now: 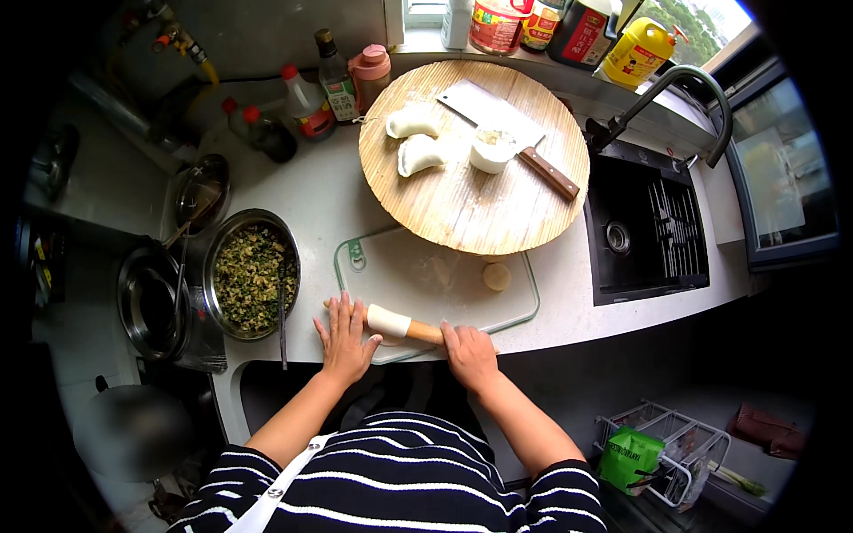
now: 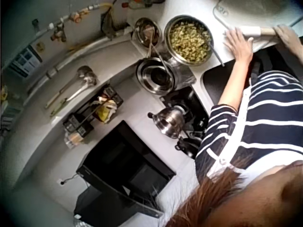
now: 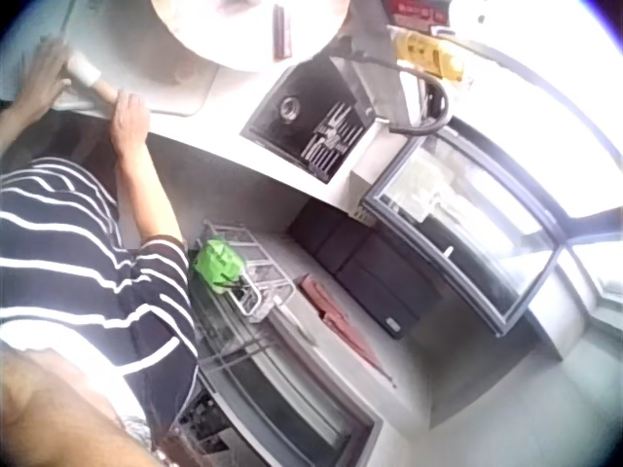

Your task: The person fills a dough wrapper with a vegetable mixture by hand, pinches the edges to seal it, and places it on a wooden board. Then, the person uses a rolling pin to flatten a piece of dough on a glass cutting board.

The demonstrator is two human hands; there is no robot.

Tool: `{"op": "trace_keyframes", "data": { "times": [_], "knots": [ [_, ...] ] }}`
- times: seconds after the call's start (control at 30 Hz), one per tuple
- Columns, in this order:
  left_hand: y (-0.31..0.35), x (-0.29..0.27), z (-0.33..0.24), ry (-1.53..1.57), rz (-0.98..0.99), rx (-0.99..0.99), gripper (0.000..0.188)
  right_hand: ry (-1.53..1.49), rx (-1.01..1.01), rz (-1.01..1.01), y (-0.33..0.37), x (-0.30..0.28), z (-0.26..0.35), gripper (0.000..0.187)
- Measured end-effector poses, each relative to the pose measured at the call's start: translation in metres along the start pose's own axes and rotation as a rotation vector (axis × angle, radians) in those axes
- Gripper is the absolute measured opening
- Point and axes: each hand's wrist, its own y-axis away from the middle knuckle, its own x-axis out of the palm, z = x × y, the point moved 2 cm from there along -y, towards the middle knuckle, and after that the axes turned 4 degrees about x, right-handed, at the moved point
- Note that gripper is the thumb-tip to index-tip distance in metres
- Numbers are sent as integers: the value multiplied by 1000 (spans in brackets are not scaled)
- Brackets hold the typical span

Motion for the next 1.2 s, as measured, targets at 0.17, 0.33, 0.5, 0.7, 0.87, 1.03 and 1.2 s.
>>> {"op": "trace_keyframes", "data": {
  "times": [0.17, 0.33, 0.5, 0.7, 0.87, 1.03, 1.2],
  "knots": [
    [-13, -5, -19, -46, -40, 214, 80, -369, 280, 193, -42, -20, -12, 41],
    [-10, 18, -26, -94, 127, 250, 87, -628, 509, 353, -61, -22, -22, 42],
    [-5, 20, -32, -147, 159, 237, 89, -793, 664, 533, -53, -17, -34, 44],
    [9, 18, -42, -165, 199, 232, 90, -1290, 833, 690, -49, -34, -19, 43],
    [8, 16, -45, -136, 201, 230, 90, -1053, 714, 585, -55, -32, -22, 42],
    [-2, 15, -21, 56, -218, 239, 83, -388, 321, 278, -44, -38, -18, 37],
    [-30, 10, -6, -58, -223, 110, 71, -105, 135, 185, -5, -6, -11, 44]
  ]
}}
